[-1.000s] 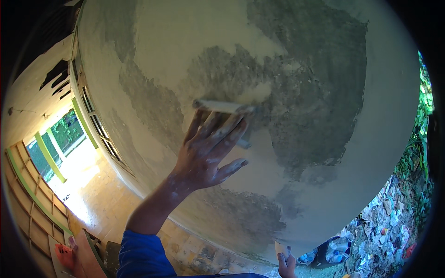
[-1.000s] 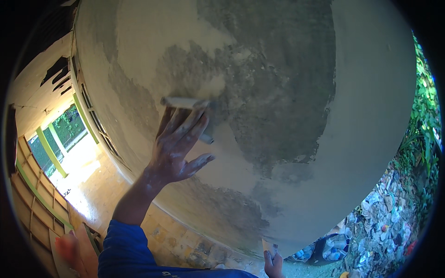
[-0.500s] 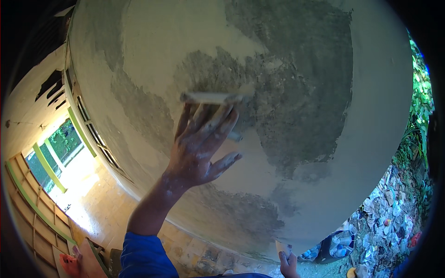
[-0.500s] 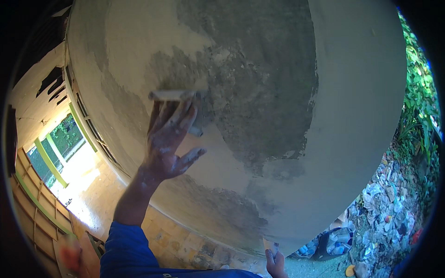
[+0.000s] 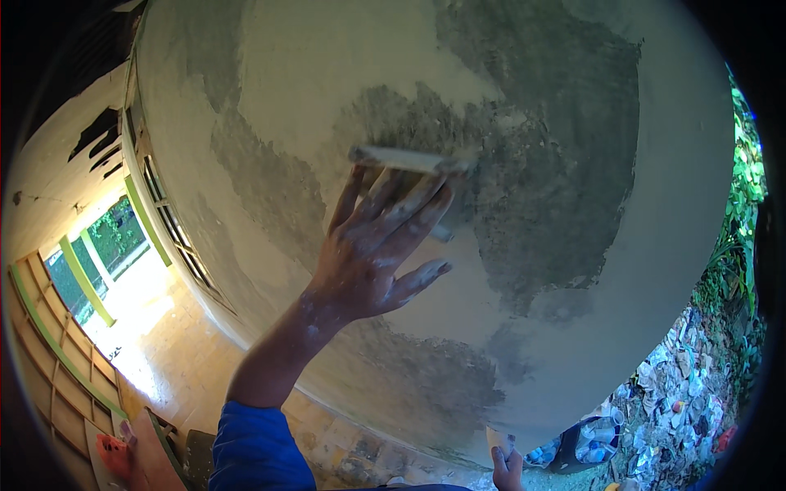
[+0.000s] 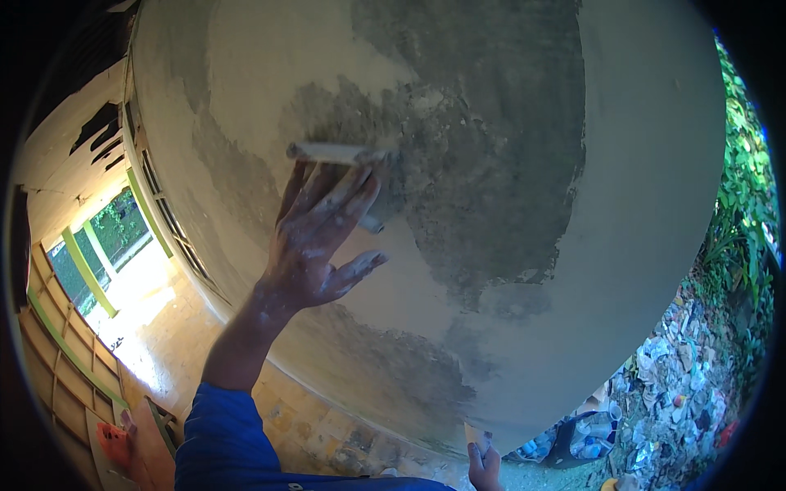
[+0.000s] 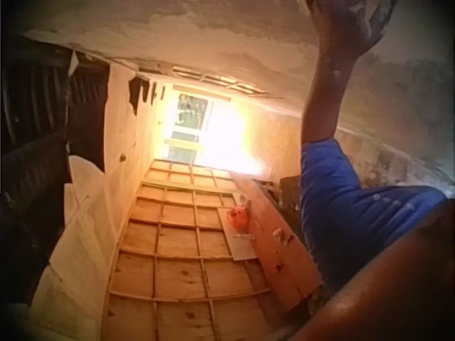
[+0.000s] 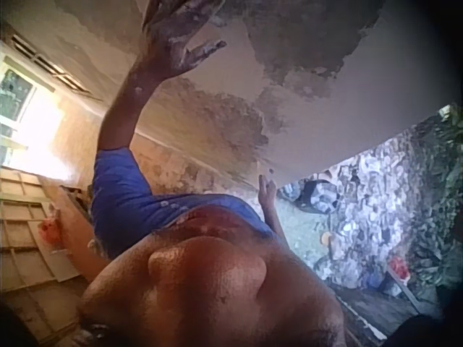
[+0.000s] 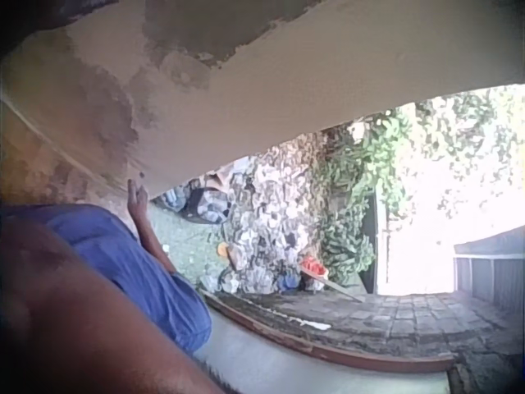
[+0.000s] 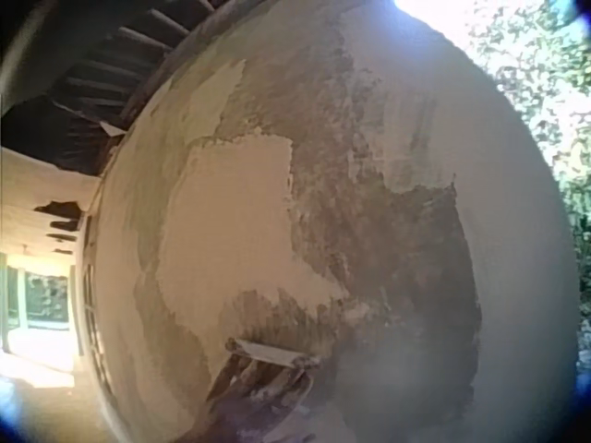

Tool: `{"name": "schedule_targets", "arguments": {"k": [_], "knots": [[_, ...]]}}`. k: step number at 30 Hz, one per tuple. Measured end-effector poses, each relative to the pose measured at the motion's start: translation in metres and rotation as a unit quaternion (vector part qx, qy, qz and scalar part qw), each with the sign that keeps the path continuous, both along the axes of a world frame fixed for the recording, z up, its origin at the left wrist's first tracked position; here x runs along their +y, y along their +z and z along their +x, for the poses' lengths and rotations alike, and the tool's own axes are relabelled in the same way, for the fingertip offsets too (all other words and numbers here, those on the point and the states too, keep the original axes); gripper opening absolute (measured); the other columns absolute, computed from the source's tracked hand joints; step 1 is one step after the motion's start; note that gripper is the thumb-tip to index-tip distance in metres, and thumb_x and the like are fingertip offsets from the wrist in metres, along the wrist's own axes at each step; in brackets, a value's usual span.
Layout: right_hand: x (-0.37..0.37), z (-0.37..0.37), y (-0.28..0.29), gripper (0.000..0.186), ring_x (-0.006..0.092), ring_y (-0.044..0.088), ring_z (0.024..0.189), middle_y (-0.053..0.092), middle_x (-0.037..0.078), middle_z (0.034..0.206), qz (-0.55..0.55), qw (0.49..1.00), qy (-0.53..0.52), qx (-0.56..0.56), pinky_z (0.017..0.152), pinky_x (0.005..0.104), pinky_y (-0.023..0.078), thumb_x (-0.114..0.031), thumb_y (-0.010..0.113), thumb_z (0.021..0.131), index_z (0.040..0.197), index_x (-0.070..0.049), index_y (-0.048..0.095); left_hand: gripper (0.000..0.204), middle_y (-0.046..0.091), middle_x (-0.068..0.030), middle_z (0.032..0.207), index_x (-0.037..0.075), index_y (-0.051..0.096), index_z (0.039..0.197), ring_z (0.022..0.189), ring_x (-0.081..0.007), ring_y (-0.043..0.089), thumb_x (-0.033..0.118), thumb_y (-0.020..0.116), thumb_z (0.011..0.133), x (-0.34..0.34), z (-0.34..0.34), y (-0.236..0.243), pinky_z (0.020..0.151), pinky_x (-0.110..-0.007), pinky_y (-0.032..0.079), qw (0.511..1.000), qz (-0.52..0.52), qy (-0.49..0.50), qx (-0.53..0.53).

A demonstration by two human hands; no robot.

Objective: The person sands a wall surface with a sanding sponge, then applies white filler to the wall using a putty knife.

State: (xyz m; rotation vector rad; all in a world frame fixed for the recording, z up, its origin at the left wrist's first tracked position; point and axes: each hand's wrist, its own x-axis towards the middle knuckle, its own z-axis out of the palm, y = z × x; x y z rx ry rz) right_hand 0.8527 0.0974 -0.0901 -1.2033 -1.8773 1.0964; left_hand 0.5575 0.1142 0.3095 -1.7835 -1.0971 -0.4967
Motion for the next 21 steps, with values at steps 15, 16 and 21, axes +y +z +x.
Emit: {"name": "schedule_targets", "arguments": {"k": [15, 16, 21], "knots": [[0.002, -0.012, 0.003, 0.044, 0.0246, 0.046, 0.052, 0.049, 0.018, 0.055, 0.064, 0.996, -0.01, 0.055, 0.051, 0.0436, 0.032, -0.038, 0.05, 0.091, 0.074, 0.002, 0.057, 0.069, 0.039, -0.0026, 0.141, 0.017, 0.042, 0.136, 0.128, -0.0345, 0.036, 0.045, 0.064, 0.078, -0.002, -0.01, -0.01, 0.109, -0.057, 0.02, 1.0, 0.011, 0.001, -0.015], [-0.002, -0.017, 0.018, 0.045, 0.0227, 0.042, 0.048, 0.045, 0.016, 0.051, 0.047, 0.995, -0.014, 0.086, 0.048, 0.0433, 0.03, -0.038, 0.051, 0.09, 0.071, 0.002, 0.056, 0.07, 0.04, -0.0001, 0.14, 0.02, 0.04, 0.137, 0.126, -0.0318, 0.039, 0.047, 0.065, 0.077, -0.005, -0.016, -0.021, 0.109, -0.057, 0.021, 1.0, 0.006, 0.006, -0.025], [-0.002, -0.012, 0.003, 0.046, 0.0208, 0.039, 0.048, 0.044, 0.015, 0.05, 0.032, 0.994, -0.023, 0.1, 0.047, 0.042, 0.028, -0.039, 0.052, 0.09, 0.068, 0.002, 0.055, 0.069, 0.037, -0.0048, 0.143, 0.015, 0.043, 0.135, 0.131, -0.036, 0.033, 0.043, 0.066, 0.077, -0.016, -0.036, -0.047, 0.108, -0.059, 0.018, 0.999, -0.029, 0.016, -0.026]]}}
